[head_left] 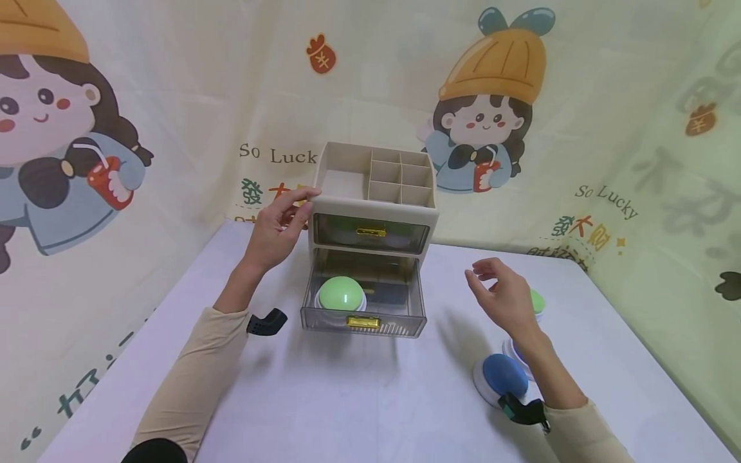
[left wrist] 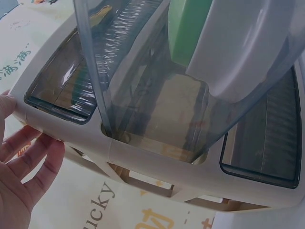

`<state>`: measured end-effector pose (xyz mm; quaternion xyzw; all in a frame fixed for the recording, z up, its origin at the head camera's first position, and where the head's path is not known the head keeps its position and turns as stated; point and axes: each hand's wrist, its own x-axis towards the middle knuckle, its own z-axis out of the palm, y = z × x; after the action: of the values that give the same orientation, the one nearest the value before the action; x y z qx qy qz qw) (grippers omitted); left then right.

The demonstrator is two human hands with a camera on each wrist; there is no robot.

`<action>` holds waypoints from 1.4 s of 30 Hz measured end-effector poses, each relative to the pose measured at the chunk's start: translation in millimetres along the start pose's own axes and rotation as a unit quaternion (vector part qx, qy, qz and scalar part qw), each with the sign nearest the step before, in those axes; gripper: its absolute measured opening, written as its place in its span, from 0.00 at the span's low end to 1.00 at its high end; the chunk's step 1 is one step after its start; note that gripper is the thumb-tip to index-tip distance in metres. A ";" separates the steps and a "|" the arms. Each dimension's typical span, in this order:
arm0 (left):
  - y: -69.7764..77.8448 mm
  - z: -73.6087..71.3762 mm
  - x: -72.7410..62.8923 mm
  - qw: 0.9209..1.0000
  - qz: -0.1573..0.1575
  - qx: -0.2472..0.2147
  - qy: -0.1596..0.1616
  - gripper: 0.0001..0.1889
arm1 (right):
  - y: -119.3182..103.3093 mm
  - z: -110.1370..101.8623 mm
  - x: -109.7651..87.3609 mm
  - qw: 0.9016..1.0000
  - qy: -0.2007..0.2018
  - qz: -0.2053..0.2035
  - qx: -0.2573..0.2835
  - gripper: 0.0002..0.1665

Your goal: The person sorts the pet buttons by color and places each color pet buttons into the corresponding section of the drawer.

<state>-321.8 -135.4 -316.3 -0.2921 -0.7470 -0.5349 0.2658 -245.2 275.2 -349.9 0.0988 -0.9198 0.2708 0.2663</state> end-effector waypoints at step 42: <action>-0.7 -0.6 1.1 1.000 0.005 0.003 0.004 0.17 | 70.3 -37.1 10.5 0.970 -0.164 0.150 0.100 0.28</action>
<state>-323.0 -136.0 -315.8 -0.2929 -0.7457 -0.5329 0.2724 -260.8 353.8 -349.2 0.0289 -0.9235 0.3781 0.0570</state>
